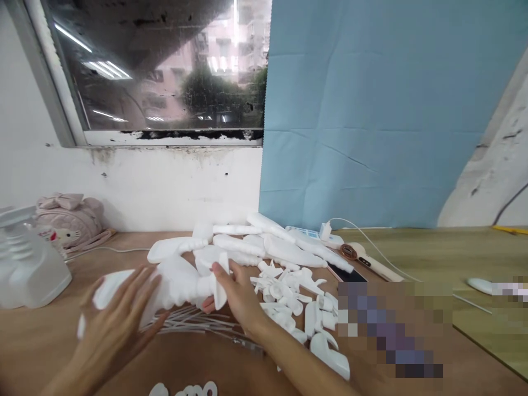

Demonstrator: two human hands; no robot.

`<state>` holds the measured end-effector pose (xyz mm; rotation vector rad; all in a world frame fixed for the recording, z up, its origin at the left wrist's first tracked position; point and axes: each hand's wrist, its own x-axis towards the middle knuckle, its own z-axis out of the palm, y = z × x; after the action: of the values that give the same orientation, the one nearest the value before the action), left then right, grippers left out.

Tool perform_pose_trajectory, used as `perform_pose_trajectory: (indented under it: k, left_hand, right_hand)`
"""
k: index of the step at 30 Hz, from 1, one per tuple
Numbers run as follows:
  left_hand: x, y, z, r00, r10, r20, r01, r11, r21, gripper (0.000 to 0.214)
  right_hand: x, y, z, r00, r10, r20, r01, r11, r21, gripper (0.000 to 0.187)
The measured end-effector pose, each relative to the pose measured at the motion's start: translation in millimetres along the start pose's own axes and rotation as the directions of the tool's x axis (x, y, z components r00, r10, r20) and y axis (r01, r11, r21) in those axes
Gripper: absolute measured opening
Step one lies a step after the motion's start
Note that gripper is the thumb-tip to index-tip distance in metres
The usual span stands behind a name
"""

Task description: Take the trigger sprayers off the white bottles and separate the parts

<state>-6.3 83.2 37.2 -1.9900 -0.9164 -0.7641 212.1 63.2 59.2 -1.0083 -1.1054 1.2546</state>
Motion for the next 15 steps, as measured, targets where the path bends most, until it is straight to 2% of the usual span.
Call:
perform_pose_trajectory:
  k: [3,5,8,11,13,14,15]
  left_hand:
    - [25.0,34.1,-12.7,1.000,0.013,0.018,-0.011,0.993,-0.116,0.046]
    - [32.8,40.9,-15.3,0.999,0.036,0.031,-0.030,0.985,-0.168,0.056]
    - [33.3,30.2,-14.3,0.995,0.008,0.096,0.016,0.968,-0.252,0.070]
    - [29.1,4.3,-10.6,0.973,-0.181,0.144,0.220,0.919,-0.327,0.066]
    - [27.4,-17.7,-6.7,0.919,-0.368,0.142,0.393,0.835,-0.384,0.052]
    - [26.9,-29.6,-4.3,0.867,-0.477,0.144,0.491,0.767,-0.414,0.044]
    - [26.7,-41.9,-1.8,0.796,-0.585,0.155,0.587,0.684,-0.434,0.037]
  right_hand:
    - [-13.2,2.6,13.0,0.992,-0.004,0.127,0.004,1.000,-0.003,0.031]
    - [-21.4,-0.7,15.5,0.985,-0.016,0.169,0.016,1.000,0.001,0.031]
    - [-29.0,-12.3,9.6,0.983,-0.030,0.181,0.036,0.999,-0.035,0.034]
    - [-30.7,-25.1,-0.1,0.983,-0.042,0.178,0.065,0.990,-0.128,0.037]
    - [-29.8,-30.6,-5.1,0.982,-0.044,0.182,0.076,0.982,-0.172,0.037]
    - [-29.2,-32.1,-6.9,0.981,-0.044,0.187,0.079,0.980,-0.183,0.036]
    - [-28.6,-32.8,-8.2,0.980,-0.045,0.196,0.082,0.979,-0.186,0.036]
